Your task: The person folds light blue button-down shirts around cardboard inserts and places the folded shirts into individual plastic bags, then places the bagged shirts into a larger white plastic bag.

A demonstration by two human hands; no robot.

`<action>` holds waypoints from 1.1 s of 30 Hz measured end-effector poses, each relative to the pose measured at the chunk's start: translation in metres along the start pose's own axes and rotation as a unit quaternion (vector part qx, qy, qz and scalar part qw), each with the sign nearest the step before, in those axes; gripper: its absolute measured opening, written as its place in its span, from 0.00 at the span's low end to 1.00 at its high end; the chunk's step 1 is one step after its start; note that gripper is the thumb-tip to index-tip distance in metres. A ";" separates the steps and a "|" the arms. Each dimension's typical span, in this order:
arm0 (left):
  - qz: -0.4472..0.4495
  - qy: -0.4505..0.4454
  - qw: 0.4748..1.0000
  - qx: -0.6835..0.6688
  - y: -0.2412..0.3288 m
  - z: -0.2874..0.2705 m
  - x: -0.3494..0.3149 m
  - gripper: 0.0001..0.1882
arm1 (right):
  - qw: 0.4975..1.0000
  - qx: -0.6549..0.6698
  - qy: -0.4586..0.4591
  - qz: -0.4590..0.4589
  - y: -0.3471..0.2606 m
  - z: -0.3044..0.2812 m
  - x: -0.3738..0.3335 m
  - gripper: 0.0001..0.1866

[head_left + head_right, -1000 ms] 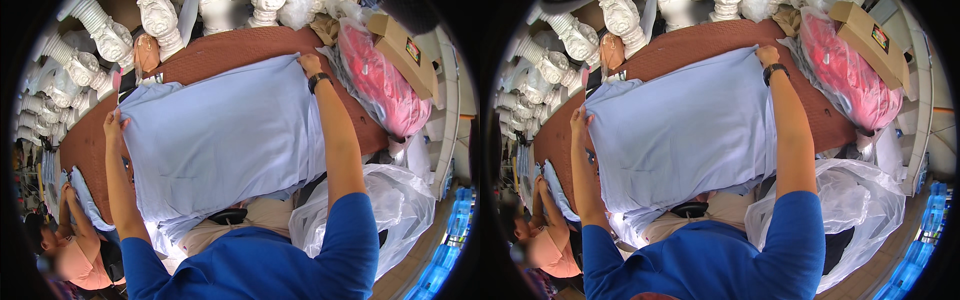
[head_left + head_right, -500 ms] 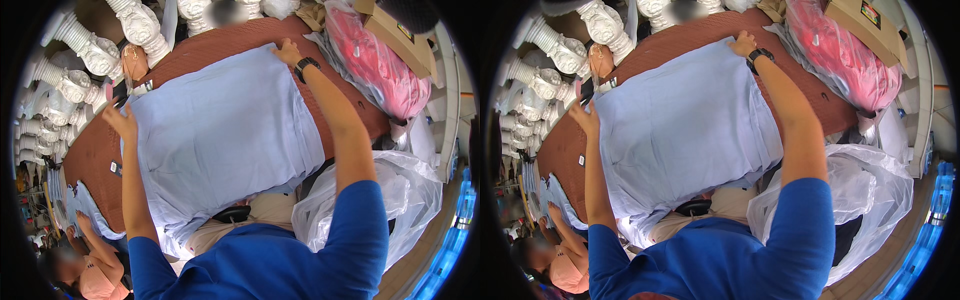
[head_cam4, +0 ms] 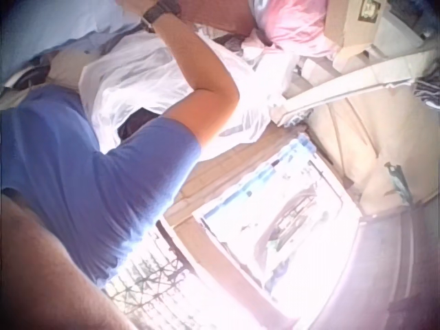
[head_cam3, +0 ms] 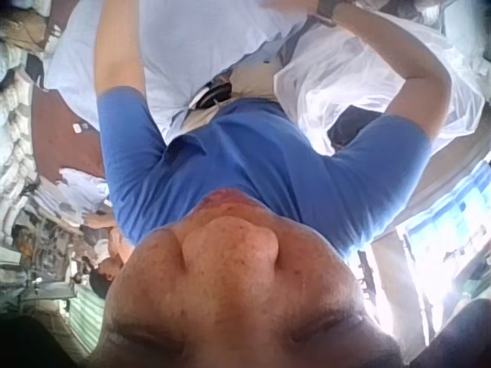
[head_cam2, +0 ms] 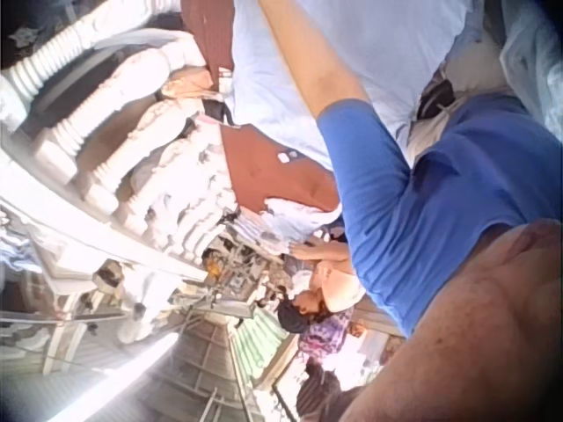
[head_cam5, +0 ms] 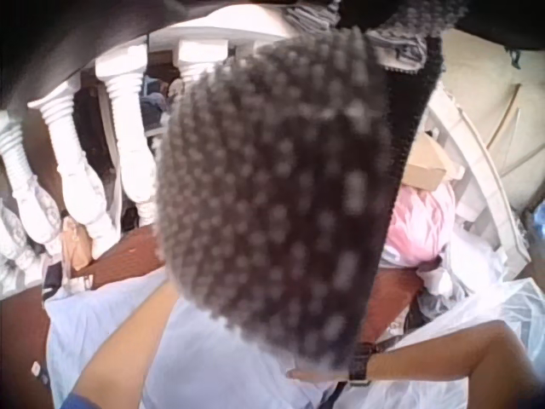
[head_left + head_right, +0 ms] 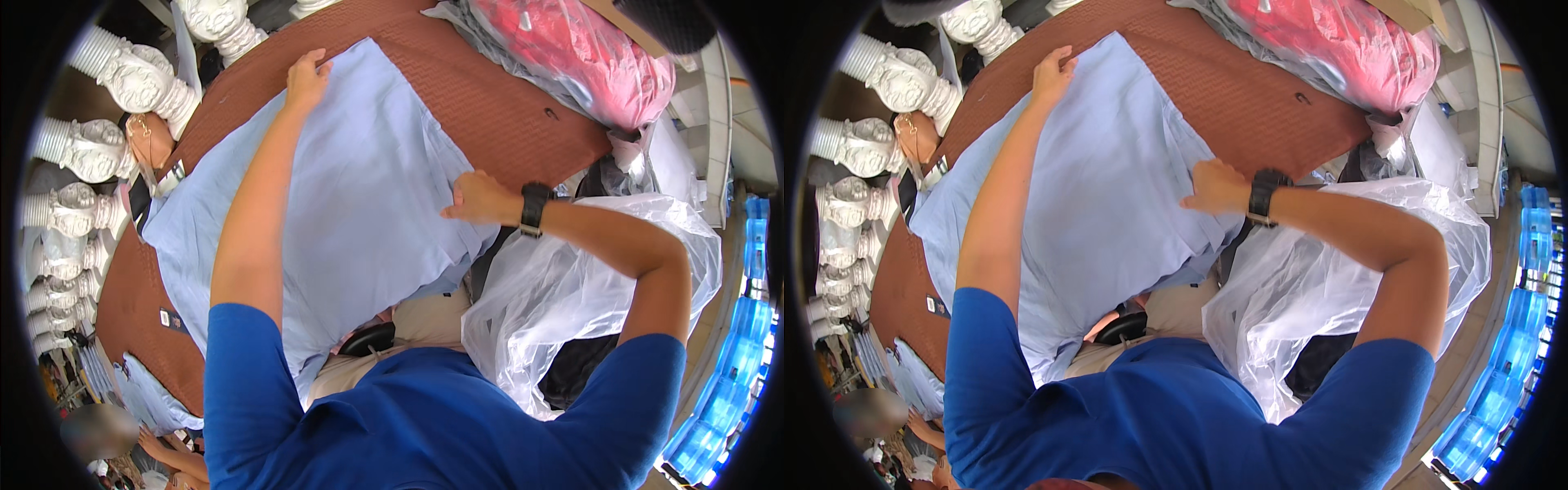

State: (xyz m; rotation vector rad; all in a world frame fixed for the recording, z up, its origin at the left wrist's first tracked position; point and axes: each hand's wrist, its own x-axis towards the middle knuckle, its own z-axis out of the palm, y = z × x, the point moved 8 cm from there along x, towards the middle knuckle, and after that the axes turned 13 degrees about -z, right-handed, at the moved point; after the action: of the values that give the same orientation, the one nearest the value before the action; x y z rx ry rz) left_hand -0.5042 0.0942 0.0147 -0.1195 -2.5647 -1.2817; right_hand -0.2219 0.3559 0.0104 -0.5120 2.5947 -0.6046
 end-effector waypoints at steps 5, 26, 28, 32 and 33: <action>-0.034 -0.010 0.990 0.136 0.036 0.042 0.001 0.16 | 0.972 0.198 0.114 -0.063 -0.002 -0.001 -0.023 0.12; -0.010 -0.069 0.996 -0.052 0.047 0.062 0.008 0.22 | 0.975 0.176 0.000 0.134 0.050 0.005 -0.074 0.12; 0.059 -0.082 0.994 -0.036 0.073 0.048 -0.024 0.25 | 0.975 0.180 -0.007 0.133 0.053 0.008 -0.076 0.12; 0.125 -0.160 0.979 -0.031 0.133 0.012 -0.140 0.23 | 0.981 0.149 -0.004 0.121 0.056 0.006 -0.077 0.13; 0.109 -0.195 0.974 -0.046 0.140 0.000 -0.171 0.20 | 0.983 0.140 0.009 0.116 0.059 0.005 -0.077 0.14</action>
State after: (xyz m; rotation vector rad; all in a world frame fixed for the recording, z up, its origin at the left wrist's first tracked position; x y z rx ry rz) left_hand -0.3131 0.1872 0.0758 -0.7174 -2.7042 -1.4042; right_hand -0.1695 0.4372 0.0022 -0.1118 2.4805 -0.8762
